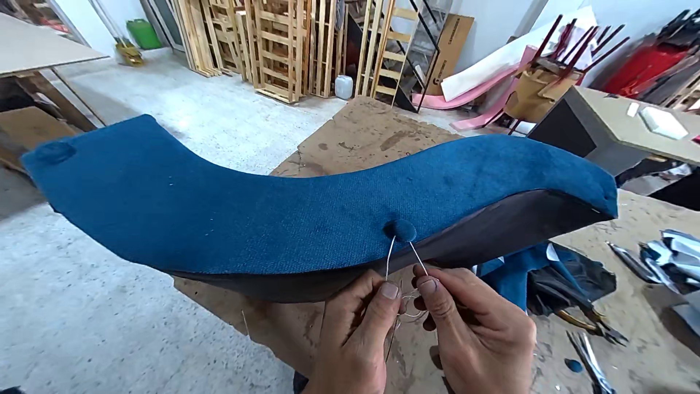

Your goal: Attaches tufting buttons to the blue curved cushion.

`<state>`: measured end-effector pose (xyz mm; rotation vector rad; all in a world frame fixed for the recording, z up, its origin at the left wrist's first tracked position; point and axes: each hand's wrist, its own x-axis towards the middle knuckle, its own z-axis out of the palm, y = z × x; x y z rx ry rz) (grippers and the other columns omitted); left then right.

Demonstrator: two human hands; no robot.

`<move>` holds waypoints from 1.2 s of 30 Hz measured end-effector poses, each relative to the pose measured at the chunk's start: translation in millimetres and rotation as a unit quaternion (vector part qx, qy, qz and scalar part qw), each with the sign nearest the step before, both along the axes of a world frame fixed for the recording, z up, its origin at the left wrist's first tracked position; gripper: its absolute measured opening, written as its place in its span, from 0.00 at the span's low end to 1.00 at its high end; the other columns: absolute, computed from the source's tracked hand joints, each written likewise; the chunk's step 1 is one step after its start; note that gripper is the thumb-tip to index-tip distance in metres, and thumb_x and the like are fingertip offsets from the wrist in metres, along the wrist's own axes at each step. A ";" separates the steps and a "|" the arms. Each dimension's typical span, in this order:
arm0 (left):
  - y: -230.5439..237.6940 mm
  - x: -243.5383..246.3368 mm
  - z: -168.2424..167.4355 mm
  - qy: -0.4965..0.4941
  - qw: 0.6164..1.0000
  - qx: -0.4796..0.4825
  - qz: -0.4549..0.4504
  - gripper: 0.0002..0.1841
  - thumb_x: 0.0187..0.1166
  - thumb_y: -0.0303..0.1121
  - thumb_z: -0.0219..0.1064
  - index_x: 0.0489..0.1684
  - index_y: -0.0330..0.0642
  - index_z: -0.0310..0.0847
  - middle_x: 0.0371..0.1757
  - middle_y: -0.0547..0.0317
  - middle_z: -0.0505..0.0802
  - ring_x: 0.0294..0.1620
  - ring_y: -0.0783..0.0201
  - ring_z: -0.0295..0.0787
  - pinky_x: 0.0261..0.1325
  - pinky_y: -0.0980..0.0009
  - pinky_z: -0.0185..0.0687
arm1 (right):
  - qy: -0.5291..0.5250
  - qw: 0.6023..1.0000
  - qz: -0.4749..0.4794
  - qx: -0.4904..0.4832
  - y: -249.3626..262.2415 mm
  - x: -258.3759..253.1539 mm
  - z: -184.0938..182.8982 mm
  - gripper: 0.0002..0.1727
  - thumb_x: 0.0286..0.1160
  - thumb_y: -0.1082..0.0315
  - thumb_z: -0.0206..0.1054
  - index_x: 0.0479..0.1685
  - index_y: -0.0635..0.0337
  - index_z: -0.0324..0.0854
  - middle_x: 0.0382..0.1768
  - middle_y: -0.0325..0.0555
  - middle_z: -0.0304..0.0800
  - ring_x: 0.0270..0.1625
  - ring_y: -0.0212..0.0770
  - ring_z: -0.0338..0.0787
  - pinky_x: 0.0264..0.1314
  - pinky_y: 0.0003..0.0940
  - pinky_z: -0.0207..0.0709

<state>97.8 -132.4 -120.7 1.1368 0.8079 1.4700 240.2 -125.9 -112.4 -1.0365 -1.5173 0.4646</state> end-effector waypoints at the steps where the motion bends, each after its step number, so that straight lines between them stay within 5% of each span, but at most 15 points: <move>1: 0.3 0.2 0.3 0.004 1.000 0.007 0.004 0.15 0.89 0.35 0.55 0.29 0.46 0.82 0.22 0.75 0.76 0.18 0.83 0.66 0.20 0.86 0.61 | -0.007 1.000 -0.017 0.019 -1.7 -0.5 -1.4 0.11 0.81 0.66 0.69 0.41 0.63 0.94 0.34 0.39 0.94 0.30 0.28 0.92 0.26 0.20 0.88; 5: 0.8 -2.9 1.0 0.014 1.000 0.012 0.010 0.15 0.88 0.35 0.56 0.29 0.47 0.83 0.21 0.76 0.75 0.18 0.84 0.65 0.20 0.87 0.60 | 0.121 0.992 0.038 -0.004 -9.6 7.6 0.0 0.09 0.81 0.64 0.70 0.40 0.58 0.93 0.36 0.38 0.94 0.34 0.28 0.92 0.36 0.23 0.89; 8: -0.3 -4.3 1.2 0.016 1.000 0.009 0.007 0.15 0.88 0.35 0.55 0.29 0.47 0.83 0.22 0.76 0.77 0.19 0.84 0.67 0.20 0.87 0.61 | 0.318 0.933 0.151 -0.070 -9.4 15.8 -3.4 0.13 0.82 0.56 0.69 0.41 0.56 0.91 0.41 0.46 0.94 0.39 0.36 0.93 0.42 0.31 0.90; 12: 0.1 -2.6 1.9 0.020 1.000 0.017 0.001 0.15 0.88 0.34 0.55 0.28 0.47 0.83 0.22 0.75 0.76 0.18 0.84 0.66 0.20 0.87 0.61 | 0.434 0.864 0.227 -0.115 -7.5 19.7 -4.9 0.14 0.86 0.56 0.62 0.43 0.54 0.89 0.39 0.46 0.94 0.48 0.41 0.95 0.55 0.38 0.90; 14: 1.0 -0.8 1.5 0.023 1.000 0.018 0.000 0.16 0.88 0.34 0.55 0.27 0.47 0.83 0.21 0.75 0.76 0.18 0.84 0.66 0.20 0.87 0.61 | 0.440 0.846 0.277 -0.117 -7.5 19.1 -8.5 0.13 0.89 0.57 0.60 0.44 0.54 0.85 0.28 0.40 0.89 0.37 0.38 0.93 0.50 0.38 0.89; 16: 1.1 0.2 1.1 0.029 0.999 0.015 -0.002 0.16 0.88 0.35 0.55 0.28 0.47 0.83 0.21 0.75 0.76 0.18 0.83 0.67 0.20 0.87 0.62 | 0.388 0.890 0.215 -0.106 -10.4 18.9 -9.4 0.12 0.89 0.56 0.60 0.44 0.53 0.83 0.22 0.34 0.83 0.27 0.32 0.88 0.37 0.33 0.88; 19: 0.9 0.4 -0.2 0.028 0.999 0.015 -0.006 0.16 0.89 0.35 0.55 0.28 0.47 0.82 0.20 0.75 0.76 0.17 0.83 0.66 0.20 0.86 0.62 | 0.178 0.983 0.050 -0.018 -10.1 28.2 -15.8 0.14 0.87 0.48 0.61 0.53 0.44 0.82 0.35 0.30 0.88 0.35 0.28 0.89 0.37 0.25 0.87; 22: 1.3 0.4 0.8 0.033 0.999 0.014 -0.005 0.16 0.88 0.34 0.55 0.28 0.47 0.83 0.21 0.75 0.76 0.17 0.83 0.66 0.20 0.87 0.62 | -0.001 1.000 0.024 -0.004 -11.7 31.7 -15.0 0.14 0.80 0.52 0.67 0.57 0.47 0.83 0.49 0.33 0.88 0.48 0.28 0.88 0.44 0.25 0.86; 26: -0.6 -1.0 1.5 0.045 0.999 0.014 -0.006 0.16 0.89 0.36 0.54 0.28 0.46 0.83 0.21 0.74 0.77 0.18 0.83 0.67 0.20 0.86 0.62 | 0.059 0.990 0.023 -0.122 -28.4 16.9 -6.9 0.09 0.81 0.63 0.65 0.43 0.59 0.81 0.28 0.31 0.85 0.24 0.22 0.81 0.23 0.20 0.75; 29: 1.3 -4.2 2.9 0.041 0.999 0.002 -0.003 0.16 0.88 0.35 0.54 0.29 0.46 0.83 0.20 0.74 0.76 0.17 0.82 0.66 0.20 0.86 0.62 | 0.025 0.986 0.084 -0.139 -44.4 11.0 -5.2 0.20 0.74 0.65 0.71 0.61 0.67 0.80 0.31 0.36 0.88 0.26 0.25 0.82 0.23 0.22 0.77; 33: 0.4 -3.9 2.5 0.043 0.999 0.000 -0.002 0.16 0.88 0.33 0.54 0.28 0.45 0.83 0.21 0.73 0.77 0.17 0.81 0.67 0.20 0.86 0.63 | 0.090 0.982 0.107 -0.131 -29.6 -3.1 -20.6 0.09 0.75 0.73 0.71 0.49 0.67 0.89 0.35 0.41 0.94 0.27 0.26 0.87 0.26 0.22 0.84; 36: -0.9 -3.5 1.7 0.051 0.998 0.031 0.000 0.15 0.88 0.33 0.54 0.29 0.45 0.82 0.22 0.75 0.78 0.18 0.84 0.67 0.20 0.87 0.63 | 0.212 0.947 0.163 -0.179 -19.0 -5.3 -15.9 0.11 0.77 0.79 0.63 0.52 0.70 0.89 0.38 0.44 0.95 0.32 0.30 0.90 0.31 0.26 0.86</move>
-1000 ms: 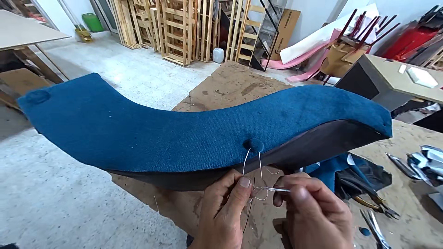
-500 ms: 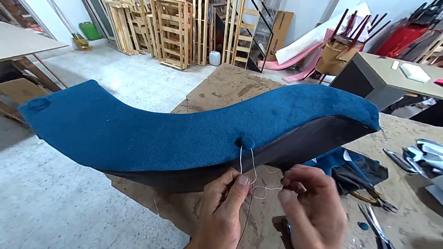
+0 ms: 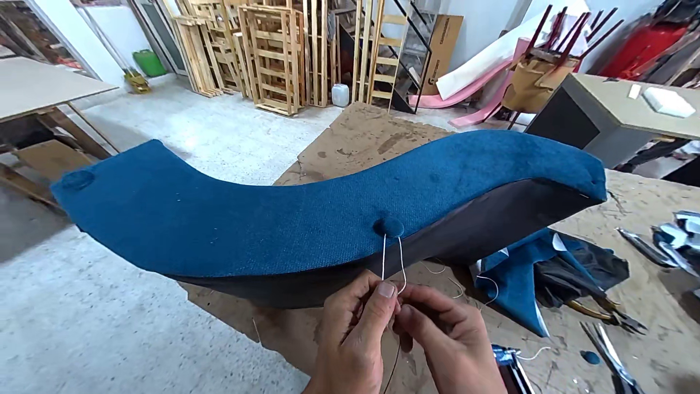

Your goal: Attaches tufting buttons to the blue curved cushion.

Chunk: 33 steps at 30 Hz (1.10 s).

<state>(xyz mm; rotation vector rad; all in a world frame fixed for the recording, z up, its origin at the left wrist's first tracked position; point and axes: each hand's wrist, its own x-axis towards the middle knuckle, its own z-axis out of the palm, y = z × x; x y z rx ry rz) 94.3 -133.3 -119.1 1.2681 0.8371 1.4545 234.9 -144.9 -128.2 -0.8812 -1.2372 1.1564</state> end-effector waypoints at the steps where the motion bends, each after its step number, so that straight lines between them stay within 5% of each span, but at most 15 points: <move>1: -0.6 -0.3 0.1 0.001 1.000 0.007 0.003 0.15 0.88 0.33 0.54 0.30 0.45 0.82 0.22 0.75 0.77 0.18 0.84 0.67 0.20 0.87 0.62 | 0.039 0.999 0.016 -0.012 2.7 1.1 0.6 0.14 0.75 0.79 0.60 0.54 0.71 0.88 0.40 0.46 0.95 0.33 0.32 0.90 0.32 0.27 0.85; 5: -2.3 -1.1 0.5 0.005 1.000 0.019 0.007 0.14 0.88 0.32 0.54 0.32 0.43 0.82 0.24 0.74 0.79 0.19 0.84 0.69 0.21 0.86 0.64 | 0.165 0.982 0.031 -0.080 7.7 -4.1 6.4 0.13 0.76 0.70 0.71 0.53 0.71 0.88 0.39 0.52 0.94 0.33 0.33 0.90 0.35 0.27 0.86; 8: -1.5 -2.4 -1.0 0.014 0.999 0.035 0.012 0.14 0.89 0.33 0.54 0.32 0.43 0.82 0.24 0.74 0.80 0.21 0.85 0.70 0.23 0.87 0.66 | 0.193 0.974 0.011 -0.116 9.6 -9.9 11.4 0.11 0.71 0.72 0.76 0.47 0.70 0.89 0.35 0.53 0.94 0.29 0.32 0.89 0.31 0.25 0.84; 12: -2.9 -3.0 -4.5 0.041 0.997 0.060 0.014 0.15 0.90 0.36 0.55 0.31 0.43 0.81 0.24 0.74 0.79 0.22 0.85 0.69 0.23 0.88 0.64 | 0.222 0.966 -0.021 -0.133 12.5 -14.3 11.7 0.08 0.68 0.78 0.75 0.43 0.69 0.85 0.31 0.56 0.93 0.24 0.32 0.87 0.24 0.23 0.80; 17: 1.1 1.7 -5.2 0.054 0.996 0.068 0.034 0.15 0.90 0.35 0.55 0.33 0.40 0.83 0.26 0.72 0.82 0.23 0.85 0.72 0.24 0.87 0.66 | 0.320 0.939 0.074 -0.100 16.9 -5.7 2.4 0.11 0.74 0.72 0.70 0.51 0.61 0.78 0.34 0.53 0.91 0.26 0.32 0.86 0.29 0.24 0.79; 20: 2.5 3.4 -6.1 0.045 0.996 0.066 0.027 0.16 0.91 0.35 0.54 0.32 0.40 0.82 0.25 0.70 0.83 0.23 0.81 0.74 0.24 0.85 0.69 | 0.277 0.951 0.133 -0.027 19.9 -0.3 -2.7 0.16 0.71 0.66 0.71 0.56 0.56 0.79 0.38 0.43 0.88 0.34 0.32 0.86 0.36 0.27 0.81; 27: 6.2 4.2 -3.6 0.011 0.998 0.056 0.037 0.16 0.90 0.34 0.54 0.31 0.43 0.82 0.25 0.71 0.82 0.22 0.82 0.73 0.24 0.85 0.68 | 0.150 0.982 0.076 0.090 21.2 -1.9 -5.2 0.18 0.68 0.79 0.75 0.59 0.62 0.85 0.46 0.44 0.92 0.47 0.32 0.91 0.55 0.30 0.88; 33: 7.2 6.1 -1.4 0.000 0.998 0.046 0.037 0.16 0.89 0.34 0.54 0.29 0.43 0.82 0.23 0.71 0.80 0.19 0.81 0.70 0.22 0.86 0.65 | 0.105 0.988 0.022 0.114 22.0 -2.4 -4.1 0.15 0.66 0.78 0.78 0.53 0.61 0.87 0.41 0.43 0.93 0.45 0.32 0.92 0.53 0.29 0.90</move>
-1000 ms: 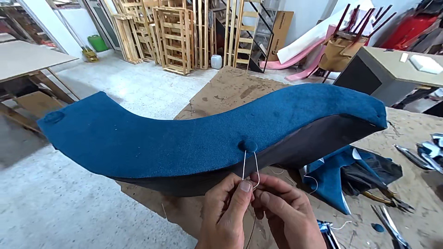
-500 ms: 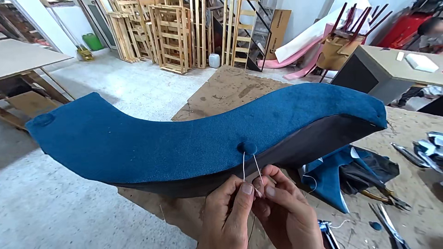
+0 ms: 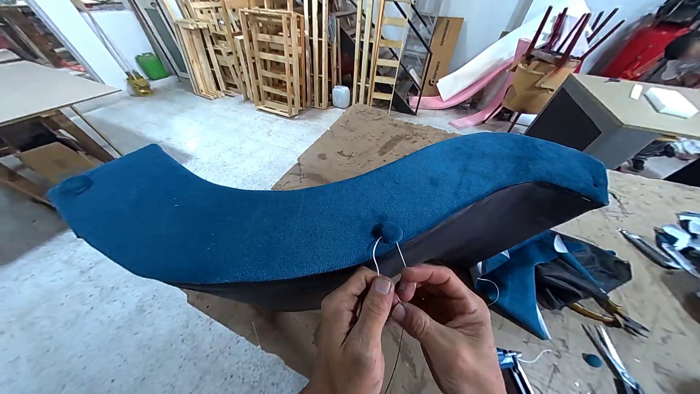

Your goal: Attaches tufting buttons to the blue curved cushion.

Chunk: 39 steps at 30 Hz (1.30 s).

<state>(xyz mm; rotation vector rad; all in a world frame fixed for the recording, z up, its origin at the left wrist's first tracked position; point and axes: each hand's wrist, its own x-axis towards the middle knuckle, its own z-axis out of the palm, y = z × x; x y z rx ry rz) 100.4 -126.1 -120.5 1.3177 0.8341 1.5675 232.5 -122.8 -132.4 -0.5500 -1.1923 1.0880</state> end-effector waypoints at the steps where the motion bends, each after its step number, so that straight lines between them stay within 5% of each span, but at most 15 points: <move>1: 0.1 0.4 0.5 -0.004 1.000 -0.001 0.001 0.16 0.89 0.34 0.55 0.30 0.43 0.83 0.23 0.70 0.80 0.19 0.81 0.69 0.21 0.86 0.65 | -0.002 1.000 -0.016 0.002 0.2 -0.6 -0.5 0.14 0.67 0.77 0.78 0.51 0.60 0.89 0.41 0.44 0.94 0.44 0.33 0.93 0.53 0.29 0.90; 8: -3.6 10.7 1.4 0.009 0.999 0.000 0.047 0.13 0.90 0.34 0.56 0.35 0.42 0.83 0.23 0.69 0.82 0.18 0.79 0.72 0.19 0.84 0.68 | 0.159 0.986 0.046 -0.033 3.7 -5.9 -8.9 0.09 0.74 0.72 0.74 0.50 0.57 0.87 0.41 0.45 0.91 0.44 0.34 0.92 0.53 0.32 0.89; 14: -5.2 10.8 1.8 0.015 1.000 -0.016 0.015 0.09 0.82 0.28 0.62 0.48 0.34 0.86 0.30 0.63 0.89 0.19 0.78 0.74 0.19 0.83 0.68 | 0.235 0.966 0.077 -0.069 5.6 -6.5 -5.6 0.09 0.69 0.72 0.77 0.47 0.57 0.87 0.39 0.47 0.92 0.43 0.34 0.93 0.52 0.32 0.89; 19: -0.8 6.5 1.0 0.039 0.999 -0.016 0.017 0.07 0.79 0.28 0.66 0.41 0.36 0.91 0.26 0.65 0.89 0.18 0.78 0.75 0.19 0.83 0.70 | 0.234 0.967 0.064 -0.080 6.5 -6.1 -5.1 0.10 0.66 0.74 0.79 0.44 0.58 0.88 0.38 0.47 0.93 0.41 0.34 0.93 0.49 0.30 0.89; 23: 0.1 6.7 3.5 0.052 0.998 0.017 0.038 0.07 0.78 0.27 0.61 0.36 0.39 0.87 0.23 0.69 0.84 0.17 0.81 0.72 0.18 0.85 0.67 | 0.043 0.998 -0.030 -0.041 3.6 2.9 -3.8 0.17 0.71 0.64 0.79 0.57 0.55 0.84 0.44 0.45 0.90 0.41 0.32 0.90 0.46 0.27 0.88; 26: 0.7 4.1 5.2 0.088 0.992 0.063 0.068 0.07 0.79 0.28 0.63 0.38 0.38 0.87 0.26 0.68 0.87 0.21 0.82 0.78 0.22 0.87 0.72 | -0.164 0.976 -0.119 0.074 4.9 17.7 1.4 0.19 0.78 0.52 0.73 0.63 0.47 0.86 0.49 0.36 0.85 0.42 0.27 0.86 0.42 0.22 0.84; 29: 2.0 1.3 5.6 0.111 0.987 0.089 0.071 0.07 0.80 0.28 0.63 0.39 0.38 0.87 0.27 0.68 0.89 0.23 0.82 0.79 0.24 0.86 0.74 | -0.227 0.962 -0.101 0.115 11.3 25.5 11.8 0.13 0.80 0.57 0.72 0.55 0.50 0.93 0.44 0.37 0.87 0.38 0.27 0.86 0.36 0.20 0.84; 32: 4.0 -1.8 8.0 0.129 0.984 0.100 0.065 0.07 0.82 0.29 0.62 0.40 0.38 0.87 0.27 0.68 0.88 0.23 0.82 0.77 0.23 0.87 0.72 | -0.182 0.974 -0.097 0.096 15.4 26.9 16.9 0.07 0.77 0.65 0.74 0.44 0.56 0.96 0.38 0.38 0.91 0.34 0.27 0.87 0.34 0.19 0.85; 36: 2.7 -6.0 14.6 0.162 0.981 0.093 0.052 0.09 0.83 0.30 0.61 0.42 0.38 0.87 0.28 0.68 0.88 0.23 0.82 0.77 0.23 0.86 0.72 | -0.010 0.994 0.107 -0.010 18.2 33.4 9.5 0.14 0.80 0.59 0.60 0.30 0.53 0.86 0.43 0.40 0.87 0.35 0.28 0.84 0.31 0.23 0.76; 39: 1.9 -8.8 16.4 0.213 0.971 0.094 0.054 0.11 0.86 0.35 0.60 0.44 0.40 0.88 0.28 0.70 0.86 0.23 0.81 0.76 0.23 0.85 0.71 | -0.092 0.994 0.067 -0.002 21.7 45.0 7.7 0.22 0.86 0.52 0.55 0.26 0.52 0.84 0.42 0.39 0.87 0.36 0.29 0.84 0.34 0.24 0.79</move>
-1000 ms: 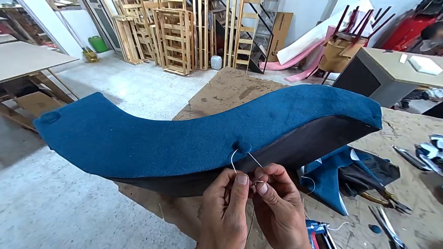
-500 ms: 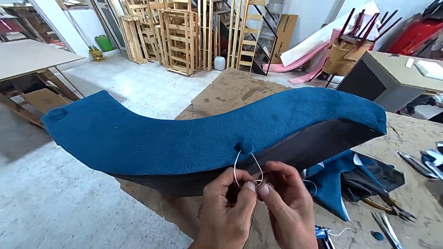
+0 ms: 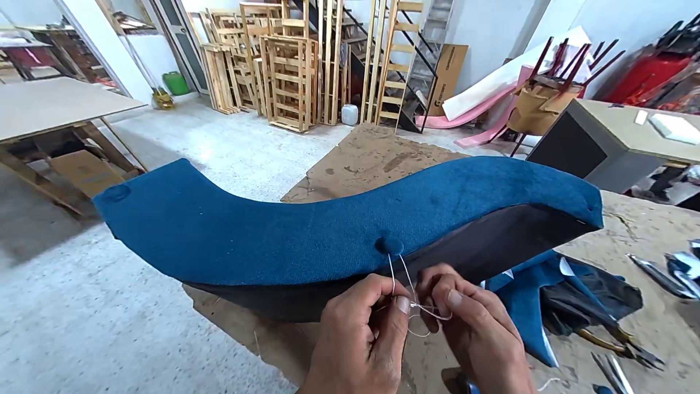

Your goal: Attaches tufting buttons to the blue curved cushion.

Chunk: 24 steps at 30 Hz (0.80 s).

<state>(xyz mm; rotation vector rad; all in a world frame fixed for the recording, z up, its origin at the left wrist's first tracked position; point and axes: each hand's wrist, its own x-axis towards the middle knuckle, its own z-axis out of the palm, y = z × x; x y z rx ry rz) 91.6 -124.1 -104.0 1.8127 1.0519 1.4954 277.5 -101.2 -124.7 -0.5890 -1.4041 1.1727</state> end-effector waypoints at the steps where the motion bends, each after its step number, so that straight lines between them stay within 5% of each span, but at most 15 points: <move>1: -0.5 -0.6 0.9 0.011 1.000 -0.005 0.006 0.11 0.86 0.36 0.60 0.44 0.42 0.88 0.28 0.70 0.86 0.23 0.81 0.76 0.23 0.84 0.72 | -0.057 0.998 -0.022 0.035 1.0 6.2 1.5 0.24 0.90 0.50 0.54 0.29 0.53 0.84 0.43 0.39 0.86 0.37 0.29 0.84 0.35 0.23 0.80; 4: -1.5 -0.2 2.5 0.025 0.999 -0.030 0.008 0.12 0.87 0.37 0.59 0.44 0.44 0.88 0.28 0.71 0.87 0.24 0.81 0.78 0.24 0.84 0.73 | -0.198 0.971 -0.037 0.131 2.9 18.3 11.4 0.26 0.93 0.49 0.51 0.28 0.54 0.80 0.41 0.36 0.84 0.38 0.23 0.80 0.36 0.18 0.74; 6: -1.9 2.1 1.8 0.019 0.999 -0.045 -0.009 0.11 0.87 0.37 0.60 0.44 0.44 0.88 0.28 0.72 0.87 0.23 0.80 0.78 0.24 0.84 0.73 | -0.194 0.968 0.015 0.160 4.4 20.7 13.5 0.29 0.93 0.48 0.51 0.22 0.56 0.76 0.38 0.38 0.81 0.39 0.23 0.78 0.37 0.18 0.70; 8: -1.0 3.8 2.2 0.006 0.998 -0.058 -0.031 0.11 0.87 0.37 0.60 0.44 0.44 0.88 0.28 0.71 0.87 0.24 0.80 0.79 0.25 0.83 0.74 | -0.105 0.980 0.077 0.152 5.4 21.9 10.1 0.30 0.91 0.44 0.54 0.19 0.53 0.74 0.40 0.38 0.82 0.43 0.26 0.79 0.41 0.21 0.71; 11: 0.5 3.8 6.0 -0.026 0.994 -0.102 -0.029 0.11 0.86 0.37 0.61 0.41 0.46 0.88 0.27 0.71 0.86 0.24 0.78 0.78 0.25 0.82 0.72 | 0.122 0.983 0.101 0.096 3.6 24.9 1.5 0.23 0.83 0.43 0.61 0.26 0.45 0.89 0.48 0.35 0.89 0.43 0.29 0.84 0.41 0.24 0.77; 15: -0.1 2.1 8.9 -0.078 0.985 -0.146 -0.039 0.10 0.84 0.36 0.61 0.38 0.46 0.89 0.22 0.71 0.82 0.16 0.78 0.68 0.18 0.82 0.62 | 0.344 0.926 0.144 0.060 -5.1 44.9 3.1 0.20 0.79 0.50 0.62 0.26 0.50 0.91 0.32 0.35 0.90 0.32 0.32 0.86 0.36 0.29 0.80; 17: -0.4 0.9 9.9 -0.074 0.986 -0.146 -0.041 0.10 0.84 0.36 0.62 0.39 0.46 0.89 0.24 0.71 0.84 0.18 0.78 0.71 0.19 0.82 0.64 | 0.341 0.929 0.129 0.062 -12.9 67.5 2.6 0.20 0.83 0.52 0.61 0.31 0.53 0.91 0.25 0.35 0.88 0.25 0.31 0.86 0.28 0.26 0.80; 21: 0.2 -1.4 8.5 -0.028 0.991 -0.132 -0.022 0.11 0.85 0.39 0.61 0.39 0.48 0.90 0.26 0.71 0.87 0.23 0.78 0.78 0.24 0.82 0.71 | 0.258 0.963 0.064 0.046 -22.7 114.8 -4.3 0.20 0.87 0.51 0.58 0.41 0.53 0.91 0.26 0.34 0.89 0.25 0.30 0.87 0.28 0.26 0.83; 24: -1.9 -16.6 7.3 0.099 0.995 -0.025 0.017 0.13 0.86 0.43 0.62 0.46 0.49 0.92 0.26 0.75 0.86 0.19 0.81 0.73 0.20 0.81 0.70 | 0.041 0.991 -0.107 0.061 -25.4 137.1 8.1 0.18 0.89 0.46 0.56 0.36 0.41 0.86 0.20 0.25 0.80 0.21 0.23 0.79 0.25 0.20 0.76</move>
